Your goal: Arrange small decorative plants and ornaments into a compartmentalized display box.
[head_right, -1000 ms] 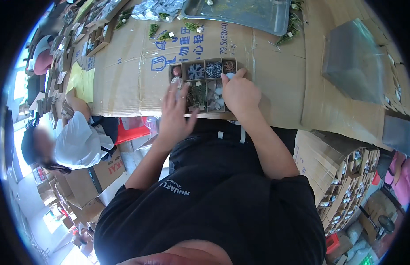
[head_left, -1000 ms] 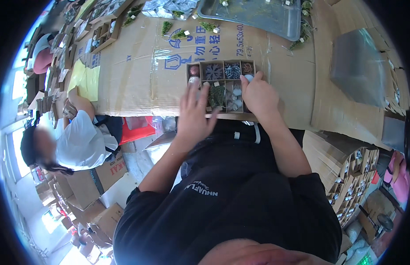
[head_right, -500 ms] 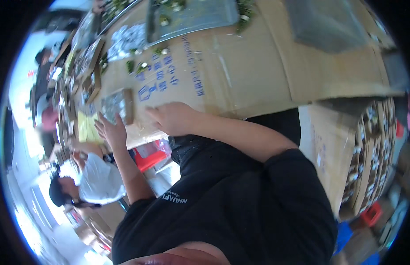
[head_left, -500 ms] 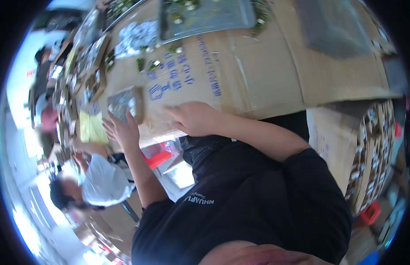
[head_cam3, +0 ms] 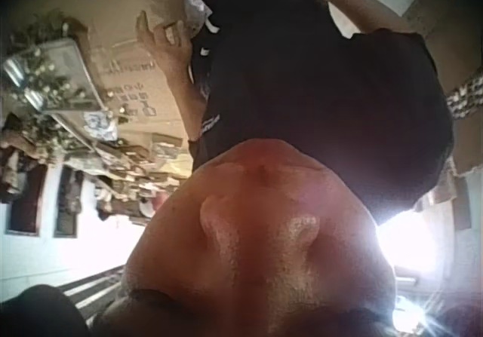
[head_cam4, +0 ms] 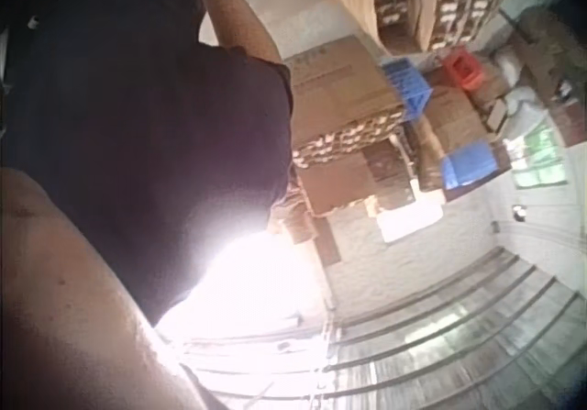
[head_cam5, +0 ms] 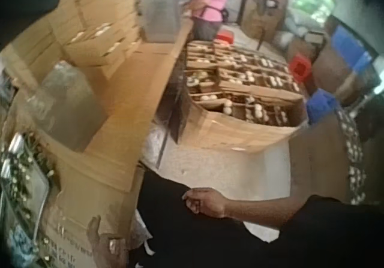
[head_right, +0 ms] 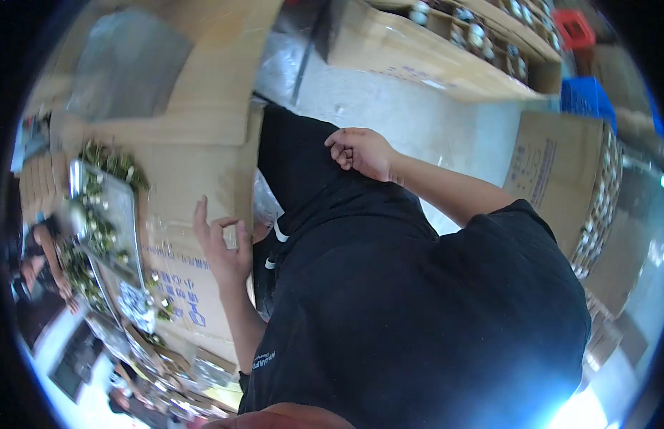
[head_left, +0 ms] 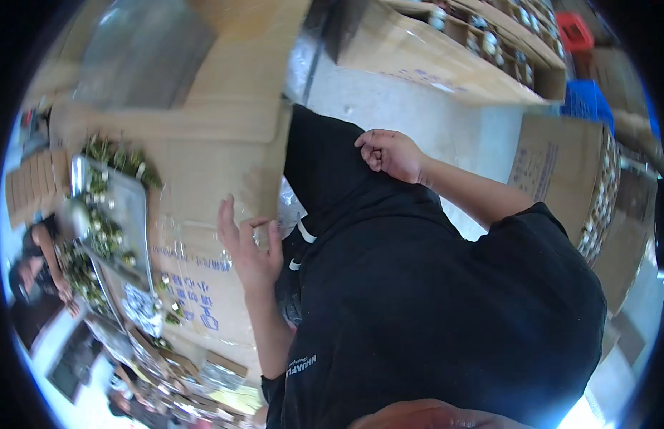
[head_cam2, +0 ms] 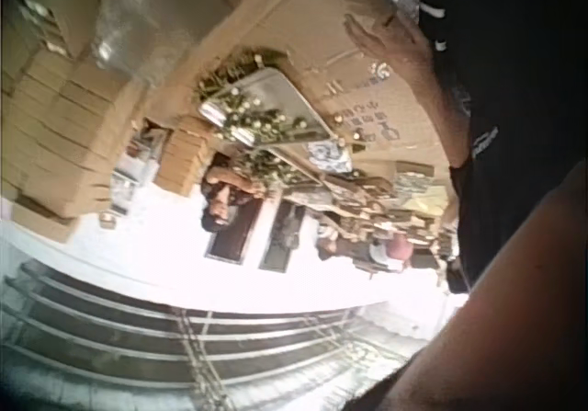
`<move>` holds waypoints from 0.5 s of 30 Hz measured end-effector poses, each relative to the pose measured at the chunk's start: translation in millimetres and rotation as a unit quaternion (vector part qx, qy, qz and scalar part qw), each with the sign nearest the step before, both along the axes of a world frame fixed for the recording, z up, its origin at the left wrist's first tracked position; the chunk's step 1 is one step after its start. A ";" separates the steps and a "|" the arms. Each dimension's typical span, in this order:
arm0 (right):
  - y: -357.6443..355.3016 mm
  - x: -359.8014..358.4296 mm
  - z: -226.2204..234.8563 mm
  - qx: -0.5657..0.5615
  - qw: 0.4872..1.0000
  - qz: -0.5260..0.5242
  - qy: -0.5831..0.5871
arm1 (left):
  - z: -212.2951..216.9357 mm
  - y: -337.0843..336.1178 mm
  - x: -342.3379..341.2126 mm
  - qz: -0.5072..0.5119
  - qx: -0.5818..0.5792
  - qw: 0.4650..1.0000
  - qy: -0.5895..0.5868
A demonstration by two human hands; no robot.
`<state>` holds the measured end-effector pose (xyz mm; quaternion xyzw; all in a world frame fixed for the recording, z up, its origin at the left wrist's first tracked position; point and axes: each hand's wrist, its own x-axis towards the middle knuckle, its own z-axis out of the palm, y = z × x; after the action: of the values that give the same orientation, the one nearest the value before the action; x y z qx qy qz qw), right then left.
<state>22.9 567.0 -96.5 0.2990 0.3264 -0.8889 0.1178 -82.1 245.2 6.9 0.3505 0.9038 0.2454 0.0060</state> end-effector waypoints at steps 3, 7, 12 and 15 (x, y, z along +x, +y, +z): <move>29.7 50.7 -47.1 -0.260 0.963 -0.073 -0.020 | 24.3 38.4 -29.4 -0.051 0.002 0.999 -0.005; 30.8 211.5 -204.3 0.248 0.912 0.087 -0.316 | 24.9 122.1 -69.1 -0.156 -0.059 0.985 -0.040; -29.0 287.9 -185.0 0.452 0.668 0.548 -0.222 | 10.2 161.0 -110.1 -0.117 -0.354 0.928 0.020; -43.1 304.6 -186.0 0.249 0.785 0.426 -0.374 | -18.0 189.2 -136.4 -0.085 -0.341 0.930 0.112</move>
<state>327.5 523.9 -282.5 0.4571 0.5614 -0.4544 0.5191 -218.6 434.4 -11.1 0.4282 0.8946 -0.1198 0.0442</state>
